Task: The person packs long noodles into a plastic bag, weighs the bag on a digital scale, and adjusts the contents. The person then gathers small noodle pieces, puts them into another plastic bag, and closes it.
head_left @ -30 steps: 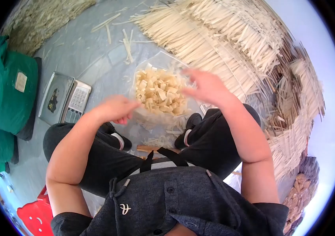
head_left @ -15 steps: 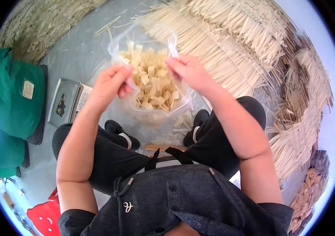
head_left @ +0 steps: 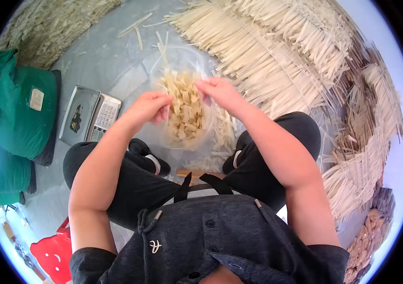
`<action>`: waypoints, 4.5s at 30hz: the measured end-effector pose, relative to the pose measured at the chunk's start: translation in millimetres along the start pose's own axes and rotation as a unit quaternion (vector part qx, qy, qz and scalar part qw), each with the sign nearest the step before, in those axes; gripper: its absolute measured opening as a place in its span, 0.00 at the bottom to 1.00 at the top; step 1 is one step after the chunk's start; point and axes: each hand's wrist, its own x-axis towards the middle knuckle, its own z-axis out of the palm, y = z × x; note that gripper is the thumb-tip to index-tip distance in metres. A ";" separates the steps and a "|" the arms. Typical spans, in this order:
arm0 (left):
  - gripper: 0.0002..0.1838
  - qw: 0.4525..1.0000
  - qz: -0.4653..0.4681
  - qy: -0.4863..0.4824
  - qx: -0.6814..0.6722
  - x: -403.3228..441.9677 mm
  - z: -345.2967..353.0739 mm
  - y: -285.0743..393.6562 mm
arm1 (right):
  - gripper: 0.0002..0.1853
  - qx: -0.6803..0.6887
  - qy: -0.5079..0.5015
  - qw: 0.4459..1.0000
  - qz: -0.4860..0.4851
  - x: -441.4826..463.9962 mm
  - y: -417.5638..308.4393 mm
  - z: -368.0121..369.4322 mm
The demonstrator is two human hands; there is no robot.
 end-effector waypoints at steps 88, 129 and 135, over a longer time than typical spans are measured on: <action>0.30 0.994 0.085 0.030 -0.054 -131.6 85.0 -53.6 | 0.12 -0.341 0.123 0.856 -0.368 -204.3 -10.6 95.2; 0.14 0.848 0.429 0.117 0.288 -147.0 114.4 -78.1 | 0.13 -0.245 0.028 0.955 -0.165 -201.2 -14.7 88.3; 0.13 0.837 0.443 0.114 0.301 -148.1 114.2 -77.8 | 0.14 -0.220 0.008 0.969 -0.114 -203.9 -26.5 86.4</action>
